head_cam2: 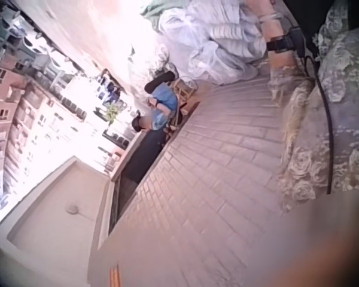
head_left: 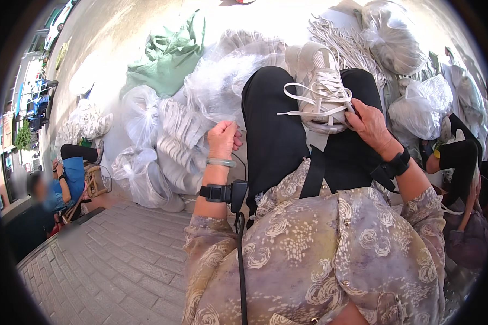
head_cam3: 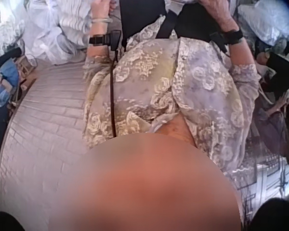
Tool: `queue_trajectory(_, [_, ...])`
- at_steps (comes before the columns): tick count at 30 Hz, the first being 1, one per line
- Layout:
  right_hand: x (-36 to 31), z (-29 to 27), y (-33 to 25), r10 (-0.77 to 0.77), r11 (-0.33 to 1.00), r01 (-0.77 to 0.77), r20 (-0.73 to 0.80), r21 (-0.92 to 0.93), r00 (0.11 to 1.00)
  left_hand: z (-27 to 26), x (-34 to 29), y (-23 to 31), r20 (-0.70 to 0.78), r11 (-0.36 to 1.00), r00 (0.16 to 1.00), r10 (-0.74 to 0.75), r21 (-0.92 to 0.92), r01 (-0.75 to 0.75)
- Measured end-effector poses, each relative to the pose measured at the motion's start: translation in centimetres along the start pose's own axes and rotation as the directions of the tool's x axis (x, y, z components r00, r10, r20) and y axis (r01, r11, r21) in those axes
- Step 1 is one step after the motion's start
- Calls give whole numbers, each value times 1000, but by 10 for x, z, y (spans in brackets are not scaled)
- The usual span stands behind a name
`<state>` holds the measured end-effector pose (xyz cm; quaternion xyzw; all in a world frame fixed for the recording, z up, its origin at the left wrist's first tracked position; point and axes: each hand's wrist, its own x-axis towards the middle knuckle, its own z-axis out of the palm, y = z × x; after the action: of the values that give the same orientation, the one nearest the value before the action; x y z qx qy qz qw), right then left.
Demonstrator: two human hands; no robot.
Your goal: The recorder is assembling white sneakers by threading straps and packing them into plastic bags while sitting outdoors.
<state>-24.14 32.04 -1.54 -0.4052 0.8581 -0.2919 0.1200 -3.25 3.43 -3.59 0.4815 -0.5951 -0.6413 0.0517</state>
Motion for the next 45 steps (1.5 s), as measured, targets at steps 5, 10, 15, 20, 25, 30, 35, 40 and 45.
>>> queue_trajectory(5, [8,5,-1,-10,990,12,11,-137,1000,6,7,7,-18,996,996,93,-2,-93])
queue_trajectory(10, [9,6,-1,-50,995,45,-65,-85,997,28,4,17,42,983,983,181,17,-182])
queue_trajectory(15, [-1,-26,2,278,851,-294,101,436,955,50,2,25,108,953,952,288,61,-295])
queue_trajectory(20, [-19,-47,30,394,673,-351,86,651,915,76,9,21,183,852,876,447,213,-479])
queue_trajectory(25, [-22,-52,5,393,715,-345,59,608,918,106,2,26,292,653,736,610,341,-676])
queue_trajectory(30, [2,-23,12,4,1000,-6,-113,-11,994,111,5,23,313,880,891,330,240,-410])
queue_trajectory(35, [26,-3,-23,-129,969,123,-11,-216,992,108,-5,24,283,827,845,454,218,-518])
queue_trajectory(40, [18,-10,-19,-111,990,112,15,-80,994,109,-12,27,333,658,749,573,359,-662])
queue_trajectory(45, [26,0,-6,-10,993,19,82,-114,997,110,-7,27,409,647,776,480,432,-628])
